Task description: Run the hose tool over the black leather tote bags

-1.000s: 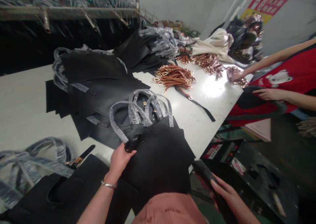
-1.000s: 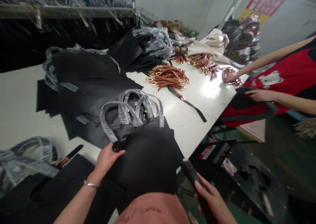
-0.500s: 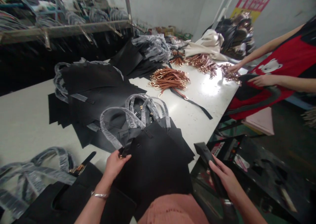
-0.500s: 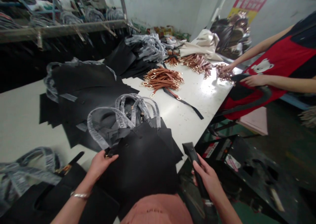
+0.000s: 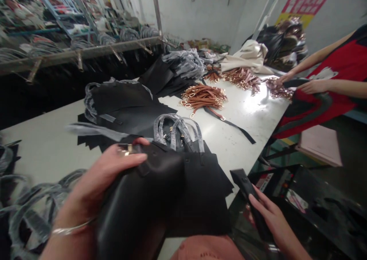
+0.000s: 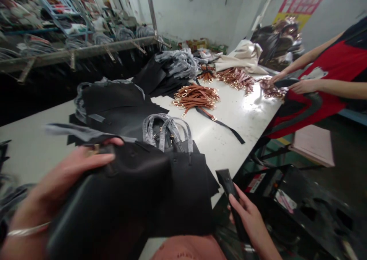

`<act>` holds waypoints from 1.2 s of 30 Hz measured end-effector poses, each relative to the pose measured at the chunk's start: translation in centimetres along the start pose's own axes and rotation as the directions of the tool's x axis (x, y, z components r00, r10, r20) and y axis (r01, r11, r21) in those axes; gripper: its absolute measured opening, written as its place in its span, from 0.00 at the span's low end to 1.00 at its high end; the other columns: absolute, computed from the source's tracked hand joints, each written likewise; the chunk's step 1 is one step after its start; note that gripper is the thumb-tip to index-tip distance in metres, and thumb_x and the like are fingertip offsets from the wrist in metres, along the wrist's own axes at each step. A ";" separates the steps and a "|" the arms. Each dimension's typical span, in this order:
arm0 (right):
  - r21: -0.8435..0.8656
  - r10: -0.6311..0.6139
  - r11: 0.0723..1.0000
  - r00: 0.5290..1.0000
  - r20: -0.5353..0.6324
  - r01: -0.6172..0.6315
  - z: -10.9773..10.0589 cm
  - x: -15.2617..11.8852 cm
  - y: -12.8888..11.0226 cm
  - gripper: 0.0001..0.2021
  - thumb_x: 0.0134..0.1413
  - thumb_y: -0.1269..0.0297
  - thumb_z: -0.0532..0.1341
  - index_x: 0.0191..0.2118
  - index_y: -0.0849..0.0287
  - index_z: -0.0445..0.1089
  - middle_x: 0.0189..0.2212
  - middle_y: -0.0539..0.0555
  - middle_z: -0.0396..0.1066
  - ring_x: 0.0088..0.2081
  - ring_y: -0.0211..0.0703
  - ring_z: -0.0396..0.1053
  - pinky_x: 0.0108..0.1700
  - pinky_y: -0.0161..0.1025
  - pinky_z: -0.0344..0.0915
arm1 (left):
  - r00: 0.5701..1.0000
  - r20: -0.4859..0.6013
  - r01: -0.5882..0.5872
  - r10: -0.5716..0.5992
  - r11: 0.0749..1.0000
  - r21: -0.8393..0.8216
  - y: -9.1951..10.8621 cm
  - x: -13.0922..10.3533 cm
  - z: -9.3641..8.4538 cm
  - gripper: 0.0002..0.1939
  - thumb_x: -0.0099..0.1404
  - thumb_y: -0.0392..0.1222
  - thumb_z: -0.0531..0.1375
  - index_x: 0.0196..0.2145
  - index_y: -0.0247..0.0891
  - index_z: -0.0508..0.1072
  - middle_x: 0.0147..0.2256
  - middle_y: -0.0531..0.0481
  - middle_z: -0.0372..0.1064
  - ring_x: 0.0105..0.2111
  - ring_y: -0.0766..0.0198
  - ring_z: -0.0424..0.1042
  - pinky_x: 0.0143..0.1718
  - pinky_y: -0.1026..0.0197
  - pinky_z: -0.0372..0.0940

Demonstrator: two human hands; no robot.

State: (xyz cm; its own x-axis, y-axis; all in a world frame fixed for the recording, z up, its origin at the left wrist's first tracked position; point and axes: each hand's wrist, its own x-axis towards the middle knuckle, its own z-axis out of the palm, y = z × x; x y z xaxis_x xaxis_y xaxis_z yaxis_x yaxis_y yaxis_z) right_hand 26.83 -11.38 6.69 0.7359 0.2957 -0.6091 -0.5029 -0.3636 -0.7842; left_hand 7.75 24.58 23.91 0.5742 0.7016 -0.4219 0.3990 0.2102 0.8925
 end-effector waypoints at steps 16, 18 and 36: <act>-0.097 -0.192 0.980 0.943 -0.270 0.171 -2.1 1.3 -3.4 0.45 0.43 0.44 0.68 0.65 0.55 0.56 0.23 0.49 0.74 0.20 0.41 0.70 0.20 0.34 0.66 | 0.828 0.538 -0.222 0.154 0.973 0.062 -15.9 10.3 22.2 0.30 0.61 0.59 0.57 0.55 0.37 0.66 0.54 0.40 0.65 0.51 0.53 0.66 0.50 0.56 0.61; -0.052 -0.177 0.984 0.950 -0.259 0.170 -1.2 3.1 -2.5 0.45 0.43 0.45 0.68 0.65 0.55 0.55 0.22 0.47 0.74 0.19 0.38 0.68 0.21 0.34 0.66 | 0.886 0.440 -0.271 0.145 0.932 0.238 -18.1 10.7 23.6 0.31 0.56 0.55 0.63 0.53 0.36 0.68 0.52 0.39 0.66 0.50 0.53 0.67 0.50 0.57 0.60; -0.046 -0.213 0.977 0.973 -0.092 0.209 2.6 9.1 1.8 0.42 0.50 0.42 0.62 0.66 0.60 0.54 0.20 0.44 0.67 0.18 0.38 0.65 0.21 0.35 0.62 | 0.986 0.160 0.014 -0.056 0.967 0.255 -16.1 19.3 32.0 0.09 0.56 0.41 0.63 0.23 0.35 0.68 0.21 0.51 0.66 0.25 0.62 0.69 0.28 0.63 0.60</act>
State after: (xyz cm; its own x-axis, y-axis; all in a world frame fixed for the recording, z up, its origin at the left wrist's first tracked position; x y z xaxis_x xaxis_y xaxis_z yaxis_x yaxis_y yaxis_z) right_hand 31.41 -7.07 -0.60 0.8645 0.2839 -0.4148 -0.3165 -0.3336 -0.8880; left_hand 35.33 12.97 -3.70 0.6577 0.5712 -0.4911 0.5757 0.0393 0.8167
